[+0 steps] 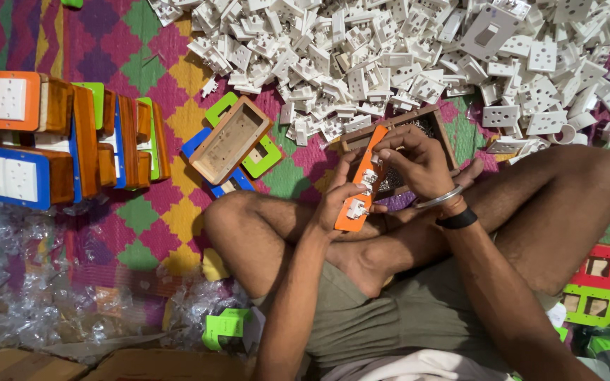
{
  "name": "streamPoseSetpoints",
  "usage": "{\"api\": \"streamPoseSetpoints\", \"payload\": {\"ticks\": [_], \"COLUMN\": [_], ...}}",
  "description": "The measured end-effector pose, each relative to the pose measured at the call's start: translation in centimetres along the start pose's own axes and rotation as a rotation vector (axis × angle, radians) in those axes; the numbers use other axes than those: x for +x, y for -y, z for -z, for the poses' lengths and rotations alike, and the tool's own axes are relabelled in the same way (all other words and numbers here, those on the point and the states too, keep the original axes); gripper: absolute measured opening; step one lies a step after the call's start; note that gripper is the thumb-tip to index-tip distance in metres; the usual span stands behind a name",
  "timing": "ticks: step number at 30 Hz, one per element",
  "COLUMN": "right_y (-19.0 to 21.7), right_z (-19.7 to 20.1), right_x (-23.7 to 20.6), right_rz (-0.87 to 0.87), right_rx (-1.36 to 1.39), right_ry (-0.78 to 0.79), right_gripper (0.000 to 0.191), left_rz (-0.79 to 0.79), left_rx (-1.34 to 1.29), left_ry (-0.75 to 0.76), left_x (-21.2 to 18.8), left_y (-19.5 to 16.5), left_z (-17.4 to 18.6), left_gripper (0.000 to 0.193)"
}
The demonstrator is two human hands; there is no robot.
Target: The person sits on the floor and assembles electrical switch plates by inserting white plastic switch modules into orange and red frames. They use a screwdriver to secure the modules with screws from a nearby wooden box.
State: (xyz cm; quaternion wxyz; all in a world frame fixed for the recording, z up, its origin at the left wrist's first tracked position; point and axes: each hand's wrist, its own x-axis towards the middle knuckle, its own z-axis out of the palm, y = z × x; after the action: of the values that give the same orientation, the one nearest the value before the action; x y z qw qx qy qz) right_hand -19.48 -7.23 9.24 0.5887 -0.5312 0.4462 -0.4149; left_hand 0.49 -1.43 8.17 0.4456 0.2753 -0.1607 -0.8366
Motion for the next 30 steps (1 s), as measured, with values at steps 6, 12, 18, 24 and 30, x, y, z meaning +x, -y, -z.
{"api": "streamPoseSetpoints", "payload": {"ticks": [6, 12, 18, 24, 30], "right_y": [0.3, 3.0, 5.4, 4.9, 2.2], "right_z": [-0.5, -2.5, -3.7, -3.9, -3.8], "right_x": [0.1, -0.8, -1.1, -1.2, -0.6], "right_rz": [0.050, 0.145, 0.475, 0.512, 0.087], "right_rx": [-0.122, -0.309, -0.601, -0.673, -0.220], "right_ry": [-0.025, -0.187, -0.203, -0.249, -0.400], "right_gripper": [0.013, 0.013, 0.013, 0.013, 0.012], "left_rz": [0.003, -0.132, -0.083, -0.077, -0.024], "left_rx": [-0.012, 0.060, 0.020, 0.088, 0.153], "left_ry": [0.002, 0.042, -0.011, -0.020, -0.023], "left_x": [-0.2, 0.1, -0.3, -0.6, -0.6], "left_y": [0.2, -0.1, -0.7, -0.4, 0.3], "left_z": [0.3, 0.1, -1.0, -0.7, -0.5], "left_gripper": [0.070, 0.068, 0.067, 0.069, 0.071]}}
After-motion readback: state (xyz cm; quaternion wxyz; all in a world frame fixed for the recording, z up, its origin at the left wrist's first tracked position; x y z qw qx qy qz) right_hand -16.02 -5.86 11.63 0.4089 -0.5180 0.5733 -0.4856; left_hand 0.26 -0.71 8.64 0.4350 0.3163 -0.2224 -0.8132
